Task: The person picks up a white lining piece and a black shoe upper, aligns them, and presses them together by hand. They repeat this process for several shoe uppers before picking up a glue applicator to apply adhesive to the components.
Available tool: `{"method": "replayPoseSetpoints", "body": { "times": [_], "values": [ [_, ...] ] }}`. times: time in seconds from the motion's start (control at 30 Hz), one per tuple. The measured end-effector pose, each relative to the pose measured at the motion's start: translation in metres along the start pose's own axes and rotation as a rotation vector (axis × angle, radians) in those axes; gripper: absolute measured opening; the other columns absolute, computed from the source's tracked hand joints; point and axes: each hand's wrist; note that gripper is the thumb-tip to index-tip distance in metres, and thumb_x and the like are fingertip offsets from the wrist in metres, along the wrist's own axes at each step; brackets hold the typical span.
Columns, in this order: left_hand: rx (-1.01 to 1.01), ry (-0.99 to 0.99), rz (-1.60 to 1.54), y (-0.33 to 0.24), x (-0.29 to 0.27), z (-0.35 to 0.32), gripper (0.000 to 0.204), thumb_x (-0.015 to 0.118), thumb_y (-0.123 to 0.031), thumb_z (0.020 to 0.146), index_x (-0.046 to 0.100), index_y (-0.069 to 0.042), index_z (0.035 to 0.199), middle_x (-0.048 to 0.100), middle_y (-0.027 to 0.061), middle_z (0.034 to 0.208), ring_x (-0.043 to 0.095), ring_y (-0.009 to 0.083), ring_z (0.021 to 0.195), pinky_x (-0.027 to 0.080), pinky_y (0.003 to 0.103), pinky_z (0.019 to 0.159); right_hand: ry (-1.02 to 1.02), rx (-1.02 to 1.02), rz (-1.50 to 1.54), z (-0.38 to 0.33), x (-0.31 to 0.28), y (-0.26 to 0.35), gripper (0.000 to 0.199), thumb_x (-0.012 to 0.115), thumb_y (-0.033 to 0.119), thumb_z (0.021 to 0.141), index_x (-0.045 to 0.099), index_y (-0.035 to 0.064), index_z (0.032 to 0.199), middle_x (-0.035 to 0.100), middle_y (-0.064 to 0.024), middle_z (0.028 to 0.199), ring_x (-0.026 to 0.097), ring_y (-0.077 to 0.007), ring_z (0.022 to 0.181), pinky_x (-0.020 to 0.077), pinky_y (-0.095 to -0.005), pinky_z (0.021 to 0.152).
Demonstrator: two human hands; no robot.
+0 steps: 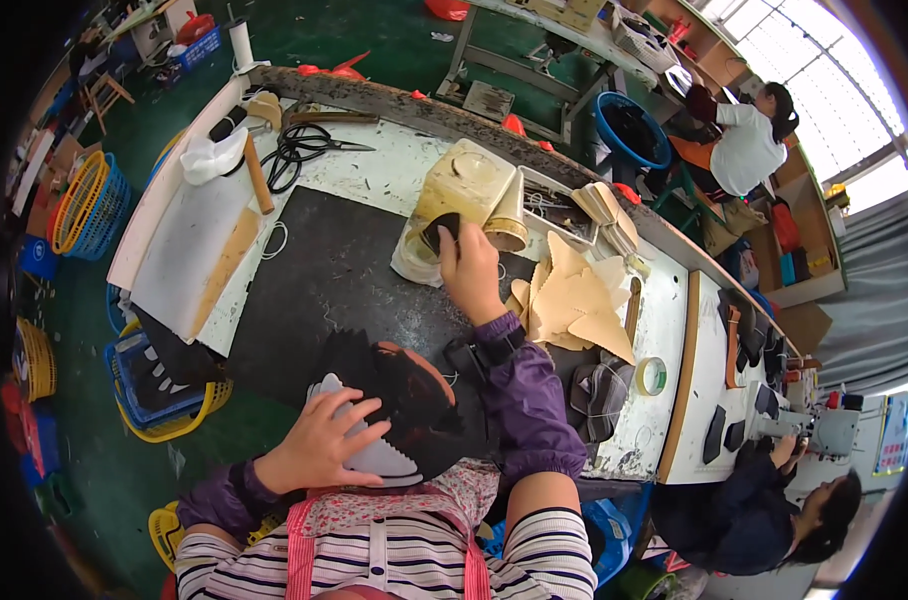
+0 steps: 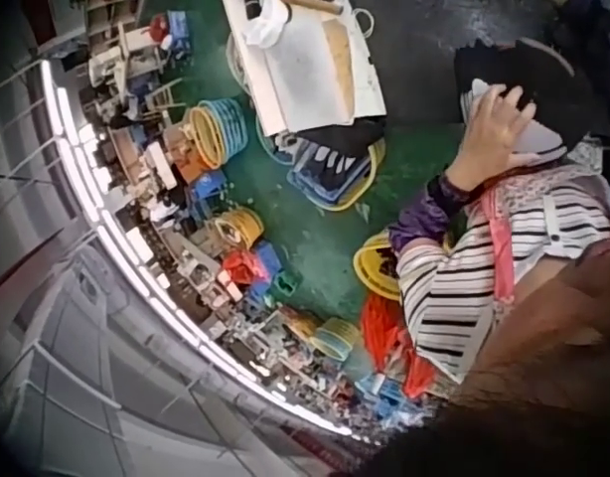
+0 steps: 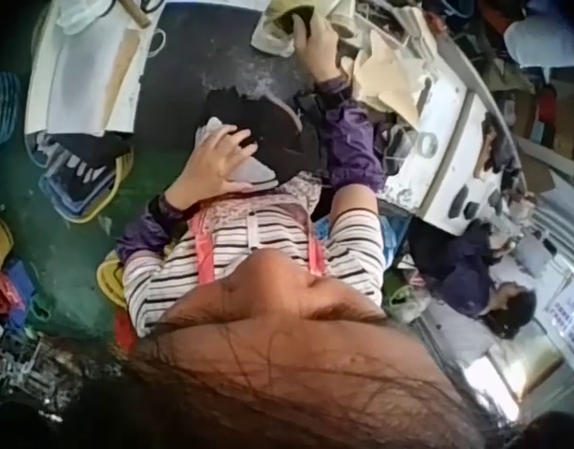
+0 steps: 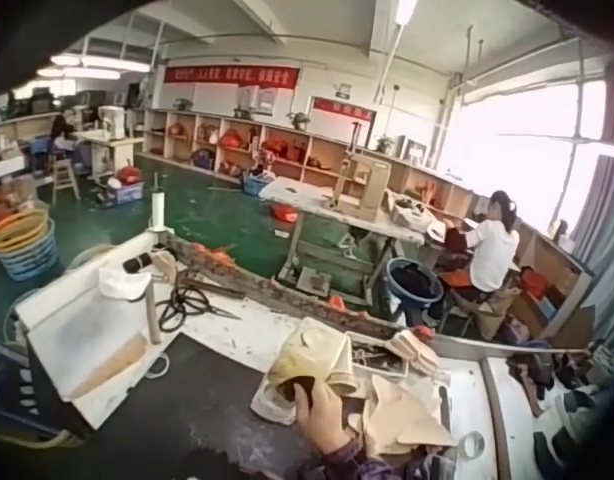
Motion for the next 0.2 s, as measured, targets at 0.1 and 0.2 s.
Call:
{"method": "replayPoseSetpoints", "body": {
  "times": [0.1,0.2],
  "values": [
    [-0.095,-0.031,0.085,-0.006,0.005,-0.003,0.065,0.072,-0.049,0.068,0.054,-0.012,0.119,0.046,0.0116,0.126,0.042,0.0329,0.117,0.035,0.046,0.095,0.053,-0.106,0.035,0.005,-0.005,0.004,0.021,0.065,0.009,0.081,0.055,-0.0006,0.096,0.053,-0.0187,0.072,0.056,-0.0364,0.065,0.0440,-0.0386,0.054],
    [-0.101,-0.019,0.134,-0.013,0.010,-0.007,0.067,0.070,-0.052,0.068,0.054,-0.013,0.120,0.045,0.0108,0.128,0.042,0.0327,0.118,0.034,0.048,0.096,0.234,-0.219,0.096,0.009,-0.006,0.006,0.012,0.063,0.008,0.083,0.056,0.0032,0.092,0.054,-0.0179,0.072,0.056,-0.0363,0.064,0.0445,-0.0410,0.054]
  ]
}}
Point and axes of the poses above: each hand's wrist, its own z-axis towards the middle knuckle, its own x-axis out of the palm, y = z × x
